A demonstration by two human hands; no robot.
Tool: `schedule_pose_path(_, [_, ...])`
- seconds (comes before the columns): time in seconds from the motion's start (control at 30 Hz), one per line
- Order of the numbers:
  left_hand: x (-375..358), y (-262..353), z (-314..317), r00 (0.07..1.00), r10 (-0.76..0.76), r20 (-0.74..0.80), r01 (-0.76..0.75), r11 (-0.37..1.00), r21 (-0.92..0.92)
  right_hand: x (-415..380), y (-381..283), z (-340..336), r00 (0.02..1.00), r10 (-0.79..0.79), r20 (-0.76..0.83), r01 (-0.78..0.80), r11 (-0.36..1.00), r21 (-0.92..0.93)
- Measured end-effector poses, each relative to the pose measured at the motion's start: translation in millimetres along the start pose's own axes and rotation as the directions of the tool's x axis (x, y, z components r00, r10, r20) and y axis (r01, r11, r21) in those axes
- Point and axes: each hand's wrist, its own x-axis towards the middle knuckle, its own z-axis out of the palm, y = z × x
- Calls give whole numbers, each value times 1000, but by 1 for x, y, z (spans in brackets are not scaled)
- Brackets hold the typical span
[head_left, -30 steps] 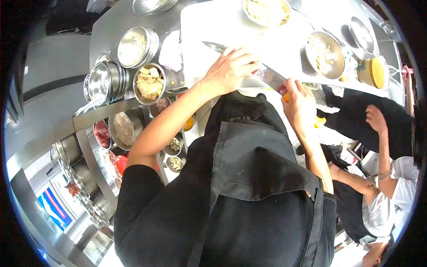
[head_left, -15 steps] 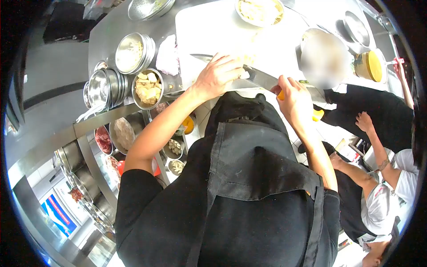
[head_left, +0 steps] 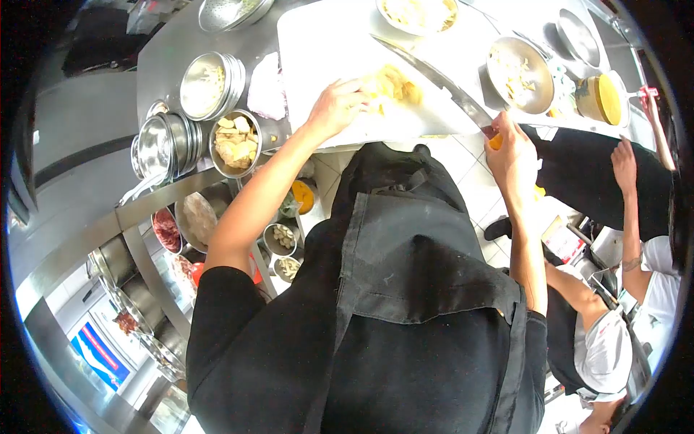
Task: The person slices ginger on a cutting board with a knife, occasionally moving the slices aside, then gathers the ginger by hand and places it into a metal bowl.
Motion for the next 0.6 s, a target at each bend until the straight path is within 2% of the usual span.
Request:
schedule_pose_path(0.03, [-1, -1, 2, 1000, 0, 0, 0, 1000, -1, 0, -3, 0, 1000, 14, 3, -14, 1000, 20])
schedule_pose_path(0.1, [0, -5, 5, 988, 42, -148, -46, 999, -27, -3, -9, 0, 1000, -1, 2, 1, 1000, -11])
schedule_pose_path(0.13, [2, 3, 3, 988, 49, -147, -54, 998, -31, -4, -12, -1, 1000, -12, 2, 12, 999, -46])
schedule_pose_path(0.2, [9, 35, -11, 953, 40, -299, -84, 987, -136, -6, -15, 0, 999, -21, -26, 20, 998, -57])
schedule_pose_path(0.23, [18, 52, -18, 954, 39, -299, -84, 987, -138, -6, -21, 0, 1000, -21, -9, 21, 1000, 8])
schedule_pose_path(0.3, [37, 83, -25, 930, 241, -277, -227, 970, 82, -4, -28, 4, 999, -35, 27, 32, 995, 95])
schedule_pose_path(0.33, [38, 80, -22, 930, 235, -282, -218, 972, 91, -2, -31, 5, 998, -48, 29, 44, 994, 98])
schedule_pose_path(0.4, [42, 66, -13, 948, 275, -158, -272, 961, 38, -1, -35, 5, 993, -102, 58, 94, 988, 125])
schedule_pose_path(0.47, [43, 65, -21, 937, 285, -203, -294, 956, -14, 1, -36, 3, 994, -103, 41, 100, 993, 58])
schedule_pose_path(0.53, [35, 64, -30, 932, 98, -349, -137, 986, -90, -1, -32, 3, 995, -99, 25, 99, 995, -6])
schedule_pose_path(0.57, [27, 63, -39, 969, -28, -247, 19, 999, -39, -1, -25, 2, 993, -114, -22, 114, 993, 13])
schedule_pose_path(0.6, [21, 52, -43, 969, -25, -247, 17, 999, -34, 0, -19, 2, 989, -129, -71, 131, 991, 32])
